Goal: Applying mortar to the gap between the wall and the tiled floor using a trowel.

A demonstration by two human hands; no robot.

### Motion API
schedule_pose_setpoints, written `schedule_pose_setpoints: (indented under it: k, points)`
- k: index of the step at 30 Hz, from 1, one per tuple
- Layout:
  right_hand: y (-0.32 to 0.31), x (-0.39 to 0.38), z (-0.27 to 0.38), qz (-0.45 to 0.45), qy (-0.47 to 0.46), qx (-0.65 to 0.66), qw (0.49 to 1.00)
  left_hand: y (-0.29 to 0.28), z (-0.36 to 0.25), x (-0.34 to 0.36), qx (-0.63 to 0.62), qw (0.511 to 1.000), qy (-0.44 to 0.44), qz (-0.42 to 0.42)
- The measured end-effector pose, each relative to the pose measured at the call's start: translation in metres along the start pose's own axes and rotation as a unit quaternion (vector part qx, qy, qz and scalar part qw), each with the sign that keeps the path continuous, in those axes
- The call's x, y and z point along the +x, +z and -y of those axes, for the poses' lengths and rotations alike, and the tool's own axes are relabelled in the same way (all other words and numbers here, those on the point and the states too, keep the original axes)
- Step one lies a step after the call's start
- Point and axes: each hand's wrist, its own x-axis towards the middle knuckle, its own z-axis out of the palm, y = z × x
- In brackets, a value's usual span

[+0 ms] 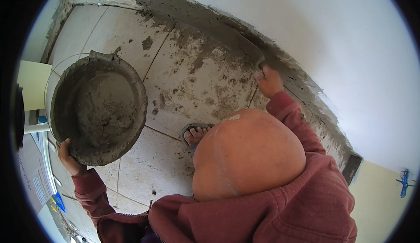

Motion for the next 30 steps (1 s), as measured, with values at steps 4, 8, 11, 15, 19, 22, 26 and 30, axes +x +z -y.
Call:
schedule_pose_setpoints:
  k: [4,8,11,15,19,22,26,30]
  points:
    - [0.012,-0.036,-0.017,-0.041,0.009,-0.039,0.998,-0.004,0.003,0.006,0.024,0.999,0.023,0.013]
    - [0.031,-0.026,-0.033,0.045,-0.008,-0.092,0.995,-0.001,0.004,0.008,0.009,1.000,0.019,0.006]
    - [0.042,-0.003,-0.046,0.036,-0.005,-0.090,0.995,-0.002,0.001,0.004,0.025,0.999,0.028,0.005]
    - [0.036,0.022,-0.053,0.051,0.036,-0.056,0.996,0.010,-0.005,-0.002,0.023,1.000,0.019,-0.007]
    - [0.016,0.018,-0.059,-0.017,-0.038,0.057,0.997,-0.002,0.003,0.006,0.036,0.999,0.024,0.006]
    - [-0.005,0.004,-0.055,-0.041,-0.081,0.119,0.989,-0.003,0.002,0.004,0.020,1.000,0.010,0.009]
    - [-0.023,-0.027,-0.031,-0.077,-0.050,0.102,0.991,-0.002,0.000,0.003,0.022,1.000,0.010,0.004]
    - [0.011,-0.011,-0.016,0.030,-0.067,-0.101,0.992,0.006,-0.003,0.003,0.031,0.999,0.023,0.001]
